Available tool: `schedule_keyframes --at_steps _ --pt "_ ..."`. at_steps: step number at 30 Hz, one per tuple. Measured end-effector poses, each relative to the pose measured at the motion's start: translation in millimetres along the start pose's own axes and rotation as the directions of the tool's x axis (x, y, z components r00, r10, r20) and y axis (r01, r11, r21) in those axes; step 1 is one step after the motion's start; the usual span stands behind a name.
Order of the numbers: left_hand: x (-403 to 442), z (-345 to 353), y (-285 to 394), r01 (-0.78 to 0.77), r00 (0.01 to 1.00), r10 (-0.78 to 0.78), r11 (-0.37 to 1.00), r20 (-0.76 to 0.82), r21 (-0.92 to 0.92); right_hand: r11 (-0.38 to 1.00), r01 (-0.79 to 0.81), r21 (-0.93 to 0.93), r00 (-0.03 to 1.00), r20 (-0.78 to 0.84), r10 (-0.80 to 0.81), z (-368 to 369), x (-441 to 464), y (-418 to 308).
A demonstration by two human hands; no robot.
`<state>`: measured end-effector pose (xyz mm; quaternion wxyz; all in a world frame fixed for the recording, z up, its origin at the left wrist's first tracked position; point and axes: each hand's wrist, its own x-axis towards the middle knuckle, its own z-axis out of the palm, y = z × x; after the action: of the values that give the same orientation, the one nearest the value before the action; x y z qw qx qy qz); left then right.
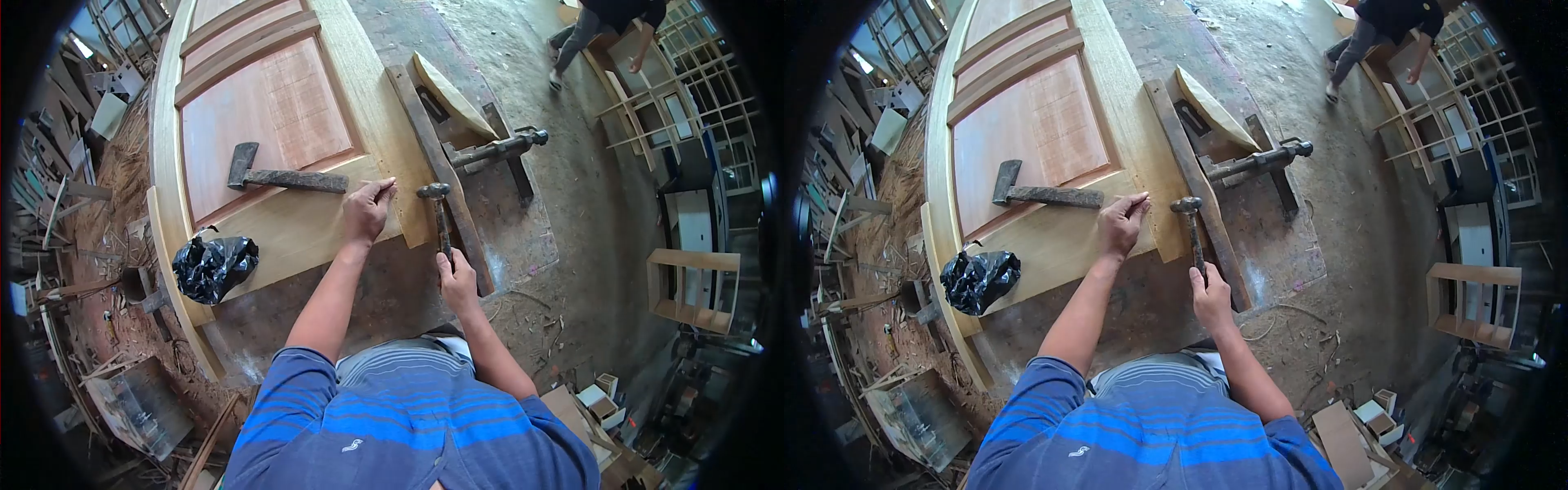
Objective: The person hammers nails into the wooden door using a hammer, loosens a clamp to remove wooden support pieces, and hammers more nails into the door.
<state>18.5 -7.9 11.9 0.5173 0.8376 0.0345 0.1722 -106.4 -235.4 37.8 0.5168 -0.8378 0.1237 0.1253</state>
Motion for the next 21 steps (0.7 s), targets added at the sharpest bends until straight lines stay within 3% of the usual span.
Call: schedule_keyframes --at_steps 3,6,12,18,21 --pt "0 -1 2 0.032 0.999 -0.032 0.999 0.037 -0.005 0.996 0.082 0.024 0.995 -0.054 -0.081 7 3 14" --pt "-1 1 0 -0.028 1.000 0.028 1.000 0.009 0.005 0.999 0.002 -0.034 1.000 -0.014 -0.002 3 2 3" --pt "-2 0 -3 -0.128 0.991 0.124 0.990 0.057 0.065 0.966 0.184 -0.183 0.976 -0.079 -0.201 -5 4 -32" --pt "-3 0 -3 -0.014 0.993 0.007 0.998 0.114 0.065 0.938 0.289 -0.191 0.946 -0.096 -0.311 -10 5 -58" --pt "-3 1 -6 -0.042 0.993 0.034 0.996 0.110 0.073 0.914 0.341 -0.219 0.926 -0.091 -0.367 -9 5 -59"
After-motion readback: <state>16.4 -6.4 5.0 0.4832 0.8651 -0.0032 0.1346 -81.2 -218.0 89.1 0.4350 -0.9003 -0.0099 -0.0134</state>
